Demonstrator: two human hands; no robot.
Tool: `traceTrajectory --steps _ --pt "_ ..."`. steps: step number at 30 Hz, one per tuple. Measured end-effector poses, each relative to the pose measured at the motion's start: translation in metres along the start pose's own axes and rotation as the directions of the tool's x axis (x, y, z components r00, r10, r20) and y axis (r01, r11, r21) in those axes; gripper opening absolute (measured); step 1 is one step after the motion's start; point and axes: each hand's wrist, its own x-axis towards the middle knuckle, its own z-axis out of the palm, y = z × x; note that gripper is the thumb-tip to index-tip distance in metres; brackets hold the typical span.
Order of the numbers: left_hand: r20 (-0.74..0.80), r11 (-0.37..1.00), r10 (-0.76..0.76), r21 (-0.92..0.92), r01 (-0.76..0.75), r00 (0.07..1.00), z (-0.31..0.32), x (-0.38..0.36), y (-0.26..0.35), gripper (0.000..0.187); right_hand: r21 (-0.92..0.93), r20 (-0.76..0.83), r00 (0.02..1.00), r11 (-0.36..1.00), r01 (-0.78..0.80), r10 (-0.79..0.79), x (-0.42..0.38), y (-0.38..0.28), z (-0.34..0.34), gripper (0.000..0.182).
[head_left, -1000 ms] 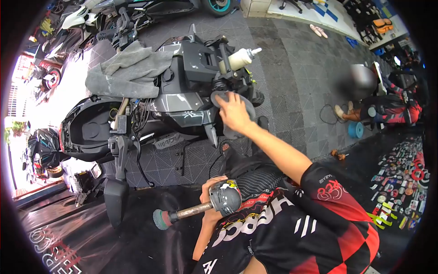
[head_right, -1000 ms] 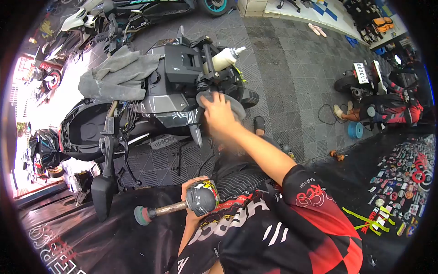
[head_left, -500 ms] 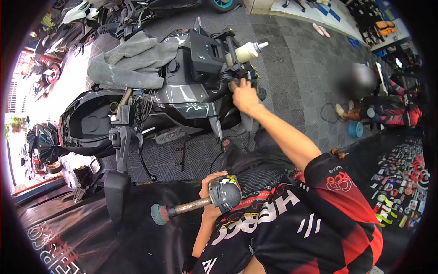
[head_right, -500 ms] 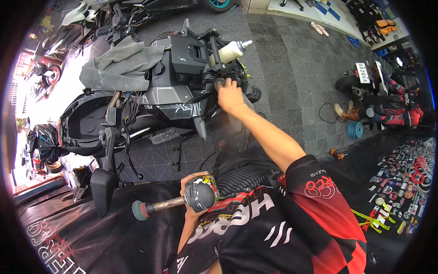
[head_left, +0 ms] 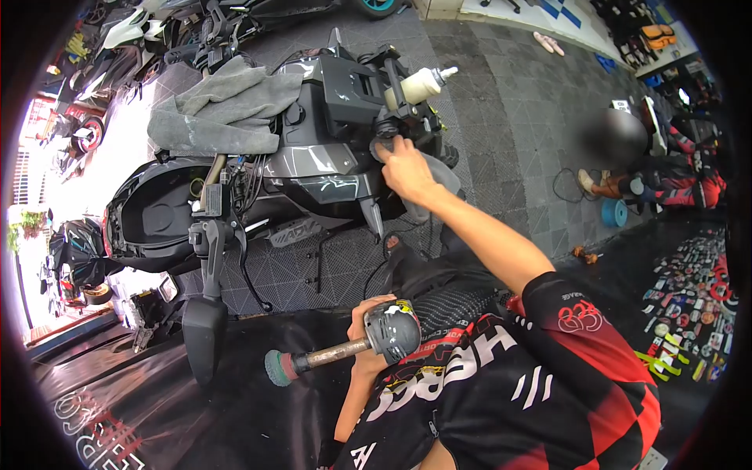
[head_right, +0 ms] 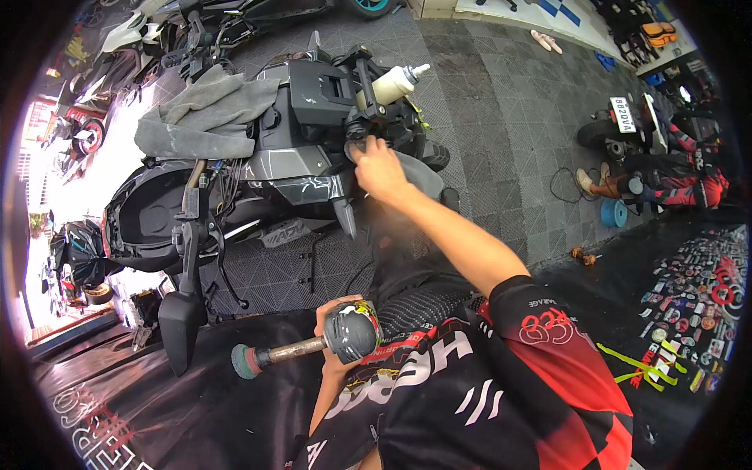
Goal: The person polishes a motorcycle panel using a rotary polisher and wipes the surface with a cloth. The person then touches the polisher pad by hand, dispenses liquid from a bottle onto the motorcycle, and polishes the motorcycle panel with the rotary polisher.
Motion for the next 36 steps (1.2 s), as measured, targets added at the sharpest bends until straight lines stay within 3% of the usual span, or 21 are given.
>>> traceTrajectory --steps 5,9,12,13,15,16,17,19,22,23,24,26,28,30,32,35,36 --pt "0.001 0.999 -0.016 -0.038 0.016 1.0 -0.002 -0.005 -0.003 0.073 -0.12 0.019 0.999 0.992 -0.035 0.037 -0.003 0.051 0.015 0.044" --pt "-0.008 0.998 -0.057 -0.014 0.057 0.998 0.001 -0.002 0.003 0.073 -0.116 0.062 0.988 0.984 -0.133 0.14 -0.003 0.036 0.001 0.041" --pt "0.008 1.0 -0.024 -0.017 0.024 1.0 0.0 -0.003 -0.001 0.073 0.172 0.275 0.953 0.969 -0.179 0.127 -0.005 0.018 -0.045 0.042" --pt "0.004 1.0 -0.014 0.001 0.014 1.0 0.0 -0.003 0.0 0.073 0.38 0.399 0.912 0.888 -0.26 0.096 -0.005 0.006 -0.076 0.044" --pt "0.006 1.0 -0.013 0.007 0.013 1.0 0.002 -0.003 0.001 0.074 0.754 0.383 0.909 0.624 -0.205 -0.165 0.005 -0.003 -0.117 0.047" --pt "0.009 1.0 -0.007 0.017 0.007 1.0 0.001 -0.002 0.002 0.074 0.886 0.322 0.903 0.428 -0.181 -0.285 0.01 -0.007 -0.135 0.049" --pt "0.012 0.999 -0.048 -0.02 0.048 0.999 0.0 -0.001 0.008 0.074 0.952 0.305 0.907 0.119 -0.282 -0.292 0.016 -0.011 -0.16 0.051" --pt "-0.006 0.99 -0.071 -0.119 0.07 0.997 0.004 0.001 0.013 0.074 0.793 0.177 0.906 -0.489 -0.363 -0.384 0.035 -0.016 -0.188 0.06" --pt "0.005 0.998 -0.064 -0.011 0.064 0.998 0.005 -0.005 0.006 0.074 0.685 0.057 0.894 -0.634 -0.359 -0.444 0.064 -0.037 -0.201 0.064" --pt "0.01 0.996 -0.082 -0.019 0.082 0.997 0.005 -0.007 0.006 0.073 0.693 0.077 0.919 -0.642 -0.329 -0.388 0.074 -0.039 -0.193 0.067" --pt "0.016 0.994 -0.11 -0.026 0.11 0.994 0.004 -0.008 0.009 0.072 0.677 0.018 0.902 -0.659 -0.329 -0.432 0.085 -0.054 -0.197 0.068" --pt "0.021 0.996 -0.063 0.064 0.062 0.998 0.004 -0.004 0.013 0.069 0.749 0.037 0.93 -0.605 -0.269 -0.367 0.11 -0.085 -0.211 0.069" --pt "0.022 0.993 -0.08 0.093 0.078 0.997 0.007 -0.004 0.018 0.069 0.816 -0.096 0.948 -0.569 -0.099 -0.304 0.141 -0.124 -0.221 0.065" --pt "0.029 0.996 -0.055 0.072 0.053 0.998 0.012 -0.001 0.019 0.069 0.979 -0.201 0.927 -0.088 0.182 -0.316 0.174 -0.155 -0.234 0.063" --pt "0.028 0.999 -0.014 0.051 0.012 1.0 0.019 0.003 0.02 0.069 0.882 -0.239 0.969 0.402 0.246 -0.068 0.194 -0.164 -0.231 0.063" --pt "0.037 1.0 -0.022 0.008 0.022 0.999 0.038 0.008 0.021 0.07 0.95 -0.308 0.948 0.03 0.311 -0.08 0.147 -0.119 -0.277 0.046" --pt "0.033 0.999 -0.02 -0.024 0.021 0.999 0.047 0.014 0.021 0.07 0.956 -0.293 0.945 -0.015 0.294 -0.143 0.124 -0.095 -0.277 0.037"
